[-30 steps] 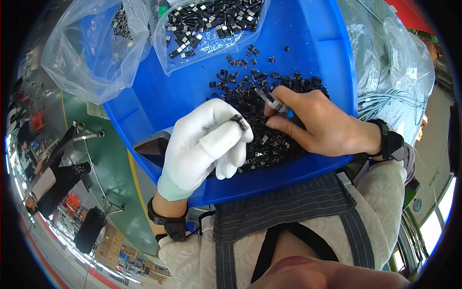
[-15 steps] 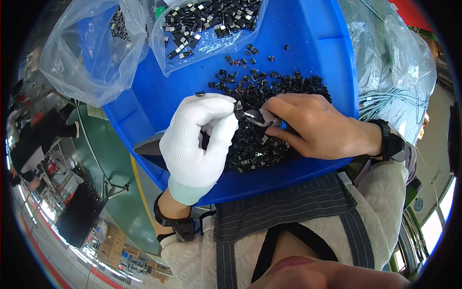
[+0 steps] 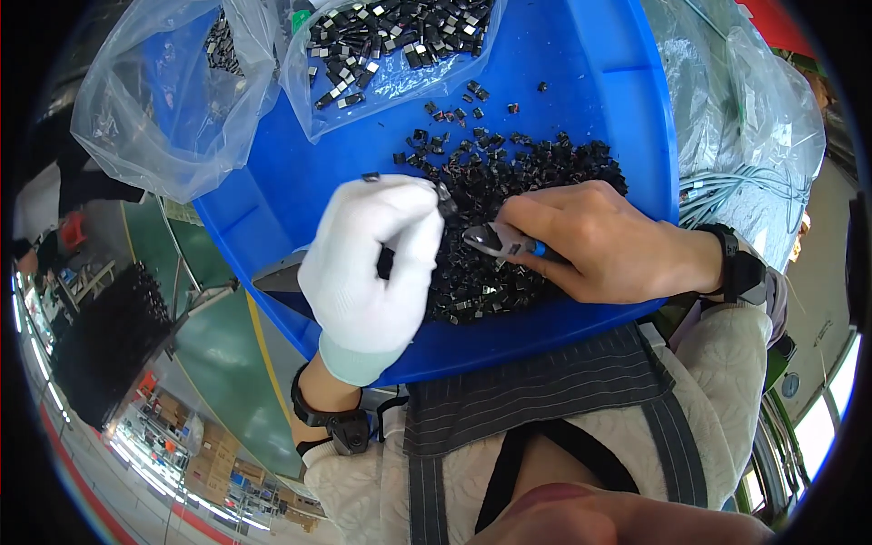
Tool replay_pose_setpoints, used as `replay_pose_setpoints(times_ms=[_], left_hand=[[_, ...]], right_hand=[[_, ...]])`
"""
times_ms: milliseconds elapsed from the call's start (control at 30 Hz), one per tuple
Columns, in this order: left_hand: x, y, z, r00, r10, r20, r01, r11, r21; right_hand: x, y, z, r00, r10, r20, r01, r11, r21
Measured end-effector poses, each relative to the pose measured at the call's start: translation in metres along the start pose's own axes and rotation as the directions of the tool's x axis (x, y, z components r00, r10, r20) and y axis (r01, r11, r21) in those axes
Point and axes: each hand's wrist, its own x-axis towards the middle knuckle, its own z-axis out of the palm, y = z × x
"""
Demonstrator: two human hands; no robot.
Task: The person picks up small components from a blue tray, trims them using shears, and places them back. After repeating this, the person moves a bundle of cables to the side and continues trimming components.
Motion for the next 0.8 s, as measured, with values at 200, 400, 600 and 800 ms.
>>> replay_pose_setpoints(times_ms=[200, 400, 600, 800], left_hand=[[0.002, 0.003, -0.004, 0.994, -0.094, 0.063, 0.097, 0.994, -0.058], [0.004, 0.008, -0.007, 0.995, -0.048, 0.09, 0.053, 0.997, -0.057], [0.005, 0.007, -0.013, 0.98, -0.049, 0.194, 0.063, 0.996, -0.068], [0.006, 0.01, -0.019, 0.962, -0.122, 0.245, 0.151, 0.983, -0.103]], right_hand=[[0.002, 0.003, 0.003, 0.995, -0.008, -0.1, 0.005, 1.0, -0.025], [0.001, 0.005, 0.007, 0.968, -0.065, -0.242, 0.026, 0.987, -0.159], [0.0, 0.013, 0.014, 0.947, -0.135, -0.292, 0.032, 0.943, -0.332], [0.0, 0.012, 0.014, 0.929, -0.187, -0.319, 0.039, 0.908, -0.418]])
